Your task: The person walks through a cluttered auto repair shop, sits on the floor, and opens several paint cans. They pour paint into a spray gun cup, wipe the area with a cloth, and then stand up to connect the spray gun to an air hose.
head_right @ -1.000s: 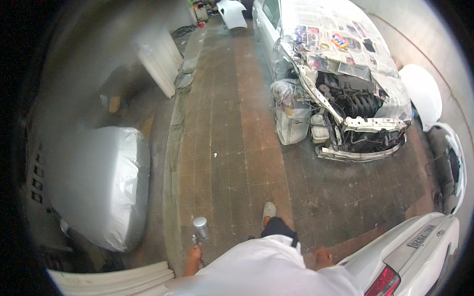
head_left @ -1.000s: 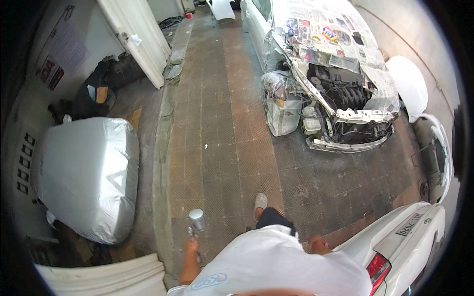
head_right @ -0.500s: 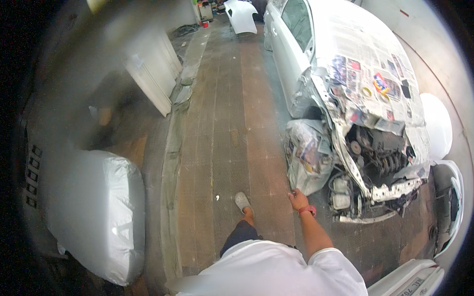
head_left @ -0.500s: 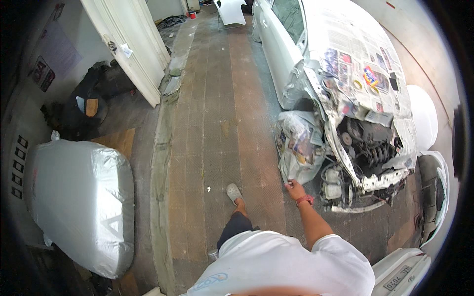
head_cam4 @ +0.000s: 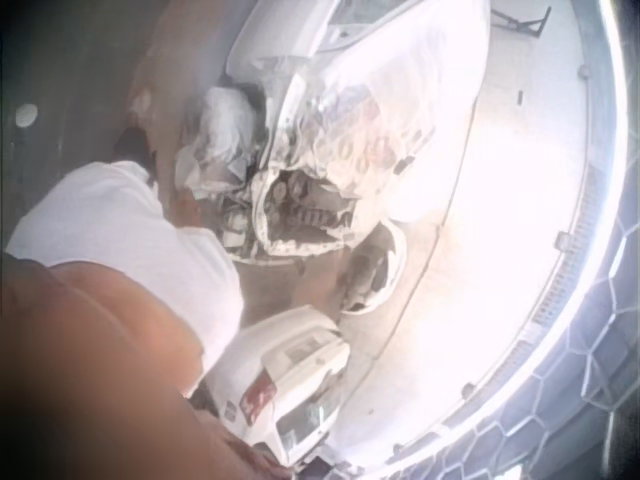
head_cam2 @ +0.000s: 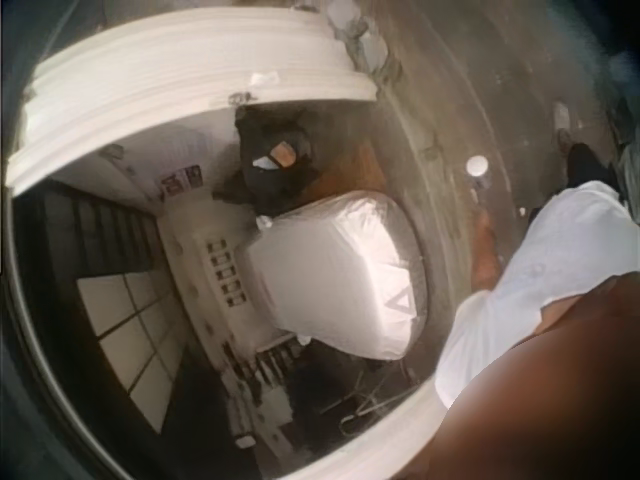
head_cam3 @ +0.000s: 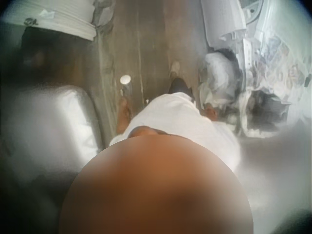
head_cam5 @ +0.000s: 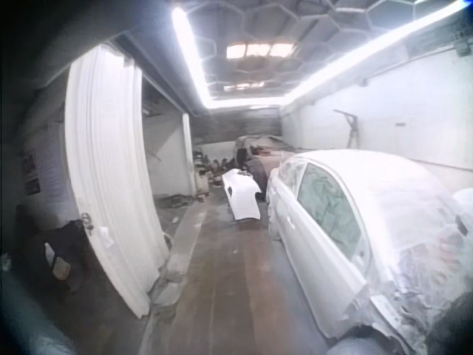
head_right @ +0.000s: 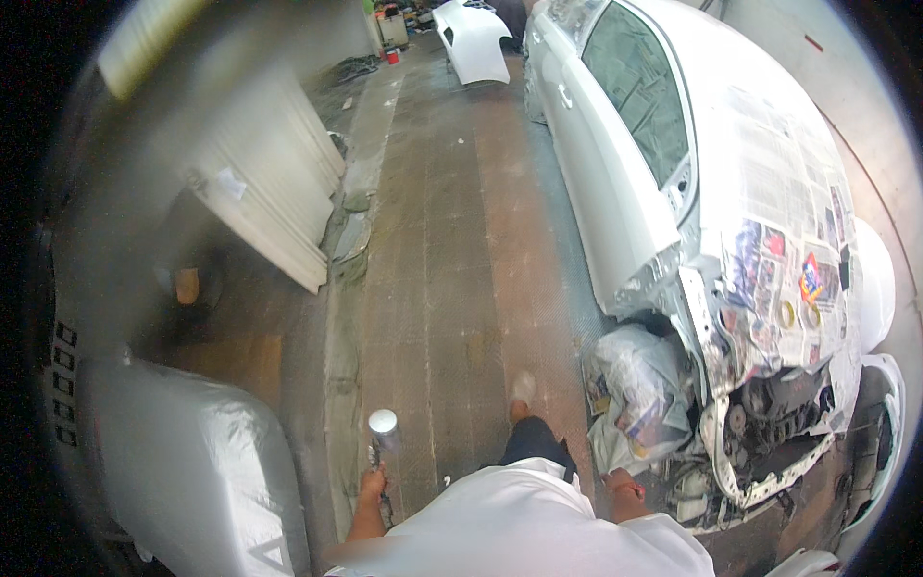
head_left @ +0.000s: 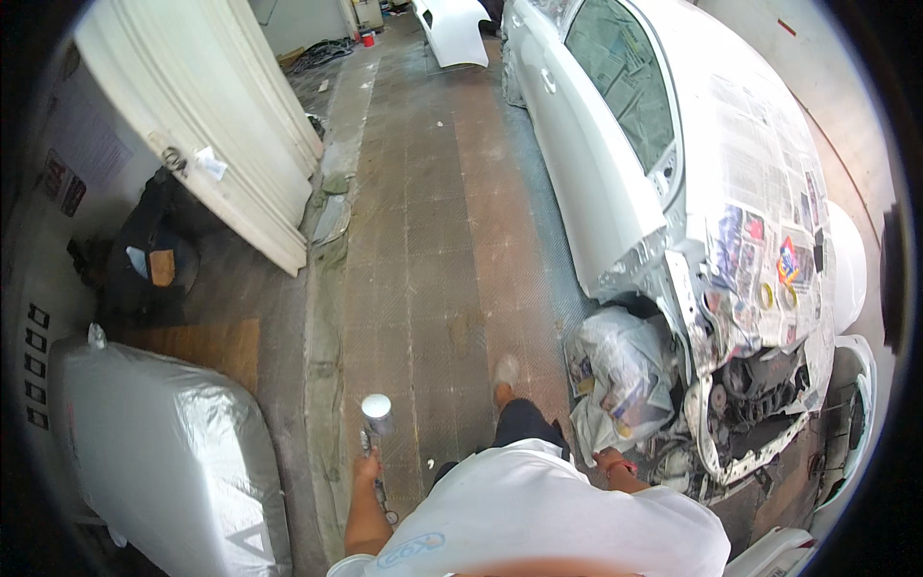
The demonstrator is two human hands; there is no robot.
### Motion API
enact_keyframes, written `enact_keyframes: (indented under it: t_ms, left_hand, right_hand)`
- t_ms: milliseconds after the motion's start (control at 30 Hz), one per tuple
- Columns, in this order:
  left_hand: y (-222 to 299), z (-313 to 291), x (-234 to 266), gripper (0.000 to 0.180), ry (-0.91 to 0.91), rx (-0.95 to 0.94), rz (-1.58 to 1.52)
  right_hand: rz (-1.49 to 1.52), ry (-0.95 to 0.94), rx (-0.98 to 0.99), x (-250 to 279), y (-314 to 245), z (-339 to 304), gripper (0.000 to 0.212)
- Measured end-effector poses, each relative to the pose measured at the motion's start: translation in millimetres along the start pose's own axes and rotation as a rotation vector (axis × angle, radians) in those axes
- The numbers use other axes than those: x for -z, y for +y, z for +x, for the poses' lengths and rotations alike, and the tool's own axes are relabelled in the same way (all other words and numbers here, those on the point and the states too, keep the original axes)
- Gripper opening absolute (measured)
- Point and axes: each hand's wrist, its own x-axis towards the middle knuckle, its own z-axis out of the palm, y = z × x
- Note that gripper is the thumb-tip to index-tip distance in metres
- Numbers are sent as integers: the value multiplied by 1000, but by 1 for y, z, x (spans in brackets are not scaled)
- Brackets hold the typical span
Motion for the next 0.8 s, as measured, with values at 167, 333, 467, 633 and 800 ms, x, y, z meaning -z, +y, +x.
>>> enact_keyframes:
  t_ms: [167, 333, 467, 633, 800]
  left_hand:
    - [194, 67, -42, 38, 32, 26, -130]
    - [319, 77, -79, 30, -70, 72, -100]
    - [391, 105, -101, 31, -180, 124, 18]
    - [509, 193, -135, 32, -224, 228, 63]
    - [659, 314, -136, 33, -218, 238, 54]
  right_hand:
    - [-443, -42, 176, 95, -112, 148, 55]
    - [-147, 133, 316, 257, -326, 263, 56]
    - [207, 182, 335, 411, -555, 318, 54]
    - [321, 243, 535, 536, -795, 393, 55]
    - [62, 58, 240, 568, -917, 468, 64]
